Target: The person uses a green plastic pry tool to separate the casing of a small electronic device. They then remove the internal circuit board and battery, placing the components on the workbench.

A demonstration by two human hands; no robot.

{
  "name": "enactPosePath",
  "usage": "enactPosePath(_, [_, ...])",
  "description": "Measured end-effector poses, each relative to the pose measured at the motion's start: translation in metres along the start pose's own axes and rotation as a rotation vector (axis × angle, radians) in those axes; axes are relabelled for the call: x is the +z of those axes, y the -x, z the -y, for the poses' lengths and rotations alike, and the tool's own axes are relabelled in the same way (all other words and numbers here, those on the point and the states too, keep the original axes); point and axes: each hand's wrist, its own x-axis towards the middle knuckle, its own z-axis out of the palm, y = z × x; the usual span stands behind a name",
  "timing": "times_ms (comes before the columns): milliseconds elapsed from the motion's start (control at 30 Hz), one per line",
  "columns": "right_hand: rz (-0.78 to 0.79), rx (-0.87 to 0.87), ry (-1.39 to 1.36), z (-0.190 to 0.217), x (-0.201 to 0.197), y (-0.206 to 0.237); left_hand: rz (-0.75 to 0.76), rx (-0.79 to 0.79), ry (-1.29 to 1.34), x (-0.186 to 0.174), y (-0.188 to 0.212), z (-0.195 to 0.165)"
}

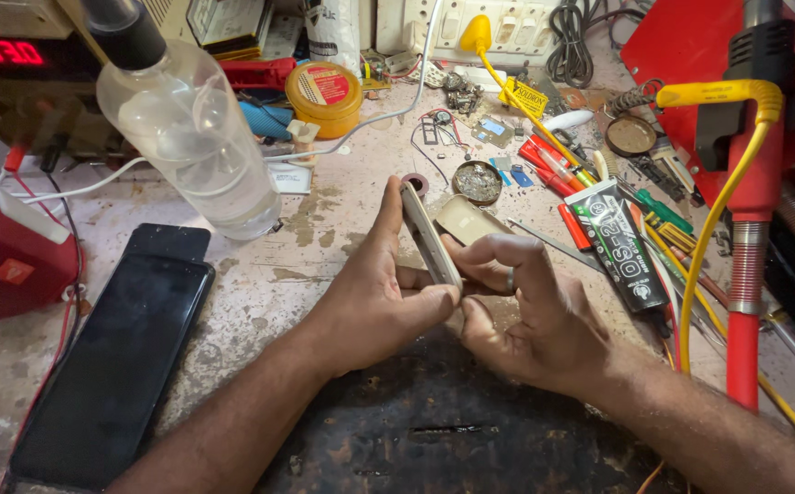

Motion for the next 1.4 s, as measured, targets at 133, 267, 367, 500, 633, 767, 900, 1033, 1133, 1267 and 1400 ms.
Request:
enactPosePath(133, [-0.02, 0.028, 0.093, -0.001, 0.001, 0.003, 0.035, 0.056, 0.063, 0.0, 0.0, 0.001])
enactPosePath(267, [-0.025, -0.032, 0.038, -0.001, 0.006, 0.005, 0.012, 0.043, 0.042, -0.002, 0.002, 0.0])
enactPosePath(367, [-0.026, -0.043, 0.013, 0.0, 0.01, 0.005, -0.034, 0.135, -0.046, 0.002, 0.003, -0.001])
enactPosePath(500, [-0.017, 0.043, 0.036, 0.004, 0.007, 0.002, -0.061, 0.036, -0.056, 0.001, 0.005, -0.005])
enactPosePath(633, [-0.014, 0.099, 0.101, 0.006, 0.0, -0.004, -0.05, 0.009, -0.05, -0.002, 0.005, -0.009])
enactPosePath(767, [-0.025, 0.062, -0.1, 0.005, -0.002, -0.012, -0.034, 0.138, -0.044, -0.003, 0.004, -0.01])
enactPosePath(900, [-0.087, 0.191, -0.244, 0.0, -0.011, -0.018, -0.023, 0.292, -0.147, -0.002, 0.004, -0.007])
enactPosePath(1033, [-0.222, 0.332, -0.352, -0.006, -0.023, -0.017, -0.023, 0.479, -0.487, -0.003, 0.004, -0.003])
enactPosePath(1133, [-0.2, 0.343, -0.306, -0.005, -0.027, -0.014, -0.032, 0.514, -0.562, -0.004, 0.003, -0.001])
enactPosePath(1267, [-0.177, 0.334, -0.301, -0.001, -0.031, -0.016, -0.001, 0.412, -0.462, -0.003, 0.001, -0.001])
enactPosePath(1400, [-0.172, 0.322, -0.346, 0.004, -0.031, -0.017, -0.036, 0.371, -0.53, -0.002, 0.0, -0.002])
